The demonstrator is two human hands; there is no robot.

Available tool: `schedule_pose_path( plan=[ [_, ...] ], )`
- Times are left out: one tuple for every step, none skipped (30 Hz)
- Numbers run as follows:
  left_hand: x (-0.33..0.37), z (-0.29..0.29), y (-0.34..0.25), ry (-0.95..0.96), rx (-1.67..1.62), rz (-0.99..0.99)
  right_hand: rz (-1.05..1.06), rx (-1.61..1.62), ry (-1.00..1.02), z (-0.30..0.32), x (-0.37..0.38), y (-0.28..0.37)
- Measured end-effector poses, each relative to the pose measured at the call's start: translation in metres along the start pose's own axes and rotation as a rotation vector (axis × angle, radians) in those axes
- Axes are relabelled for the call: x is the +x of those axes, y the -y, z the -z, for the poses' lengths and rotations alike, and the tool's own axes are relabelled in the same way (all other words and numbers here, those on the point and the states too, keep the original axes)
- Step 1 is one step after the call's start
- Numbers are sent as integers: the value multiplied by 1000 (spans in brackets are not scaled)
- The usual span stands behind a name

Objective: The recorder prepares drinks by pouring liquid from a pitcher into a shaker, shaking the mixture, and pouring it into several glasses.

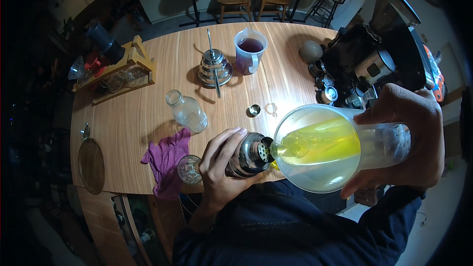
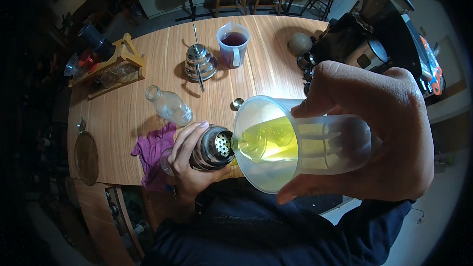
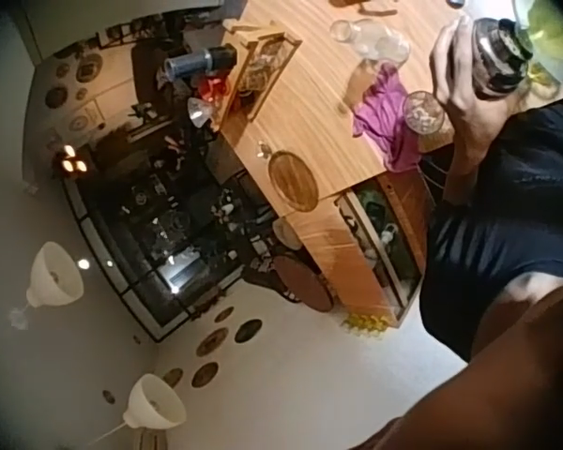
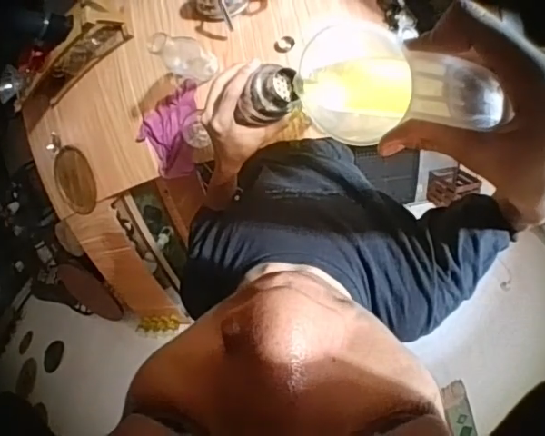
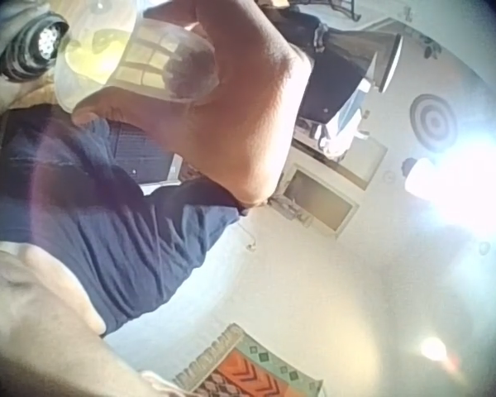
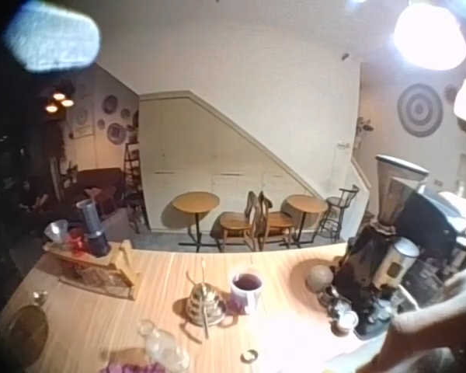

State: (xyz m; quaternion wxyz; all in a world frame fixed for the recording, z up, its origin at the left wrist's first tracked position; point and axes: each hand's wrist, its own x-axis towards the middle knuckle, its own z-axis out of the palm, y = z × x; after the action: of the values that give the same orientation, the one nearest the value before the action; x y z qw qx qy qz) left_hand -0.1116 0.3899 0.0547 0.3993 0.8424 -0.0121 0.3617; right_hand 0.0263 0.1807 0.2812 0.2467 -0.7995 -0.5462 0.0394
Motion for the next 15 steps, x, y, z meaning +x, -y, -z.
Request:
schedule_pose_path(
  plan=[
    [-2, -2, 3, 1, -15, 19, 2, 40, -16, -2, -1, -3],
    [-4, -3, 3, -1, -28, 38, 3, 39, -16, -3, -1, -3],
    [-5, -3, 3, -1, -28, 38, 22, 62, -23, -4, -2, -4],
    [-6, -3, 2, 1, -31, 41, 40, 85, -30, -6, -2, -5],
    [-6, -3, 2, 2, -34, 43, 59, 107, -37, -7, -2, -6],
    [-6, -3, 2, 1, -34, 43, 78, 129, -44, -7, -1, -7],
    [-7, -3, 2, 3, -35, 46, 96, 152, -50, -8, -1, -8],
    [-6, -3, 3, 4, -36, 48, 114, 173, -58, -8, 1, -9],
    [-6, -3, 3, 4, -37, 47, 132, 194, -65, -8, 2, -10],
    [-6, -4, 3, 5, -40, 51, 149, 215, -73, -8, 3, -11],
    [-6, -3, 3, 5, -41, 56, 149, 214, -73, -8, 3, -12],
    [-5, -3, 3, 5, -42, 55, 139, 181, -60, -7, 2, -12],
    [-5, -3, 4, 4, -39, 49, 129, 147, -47, -6, 2, -12],
    [-5, -4, 4, 3, -36, 44, 119, 113, -34, -5, 1, -12],
    [-3, -4, 3, 3, -38, 43, 108, 78, -20, -4, 1, -12]
  ],
)
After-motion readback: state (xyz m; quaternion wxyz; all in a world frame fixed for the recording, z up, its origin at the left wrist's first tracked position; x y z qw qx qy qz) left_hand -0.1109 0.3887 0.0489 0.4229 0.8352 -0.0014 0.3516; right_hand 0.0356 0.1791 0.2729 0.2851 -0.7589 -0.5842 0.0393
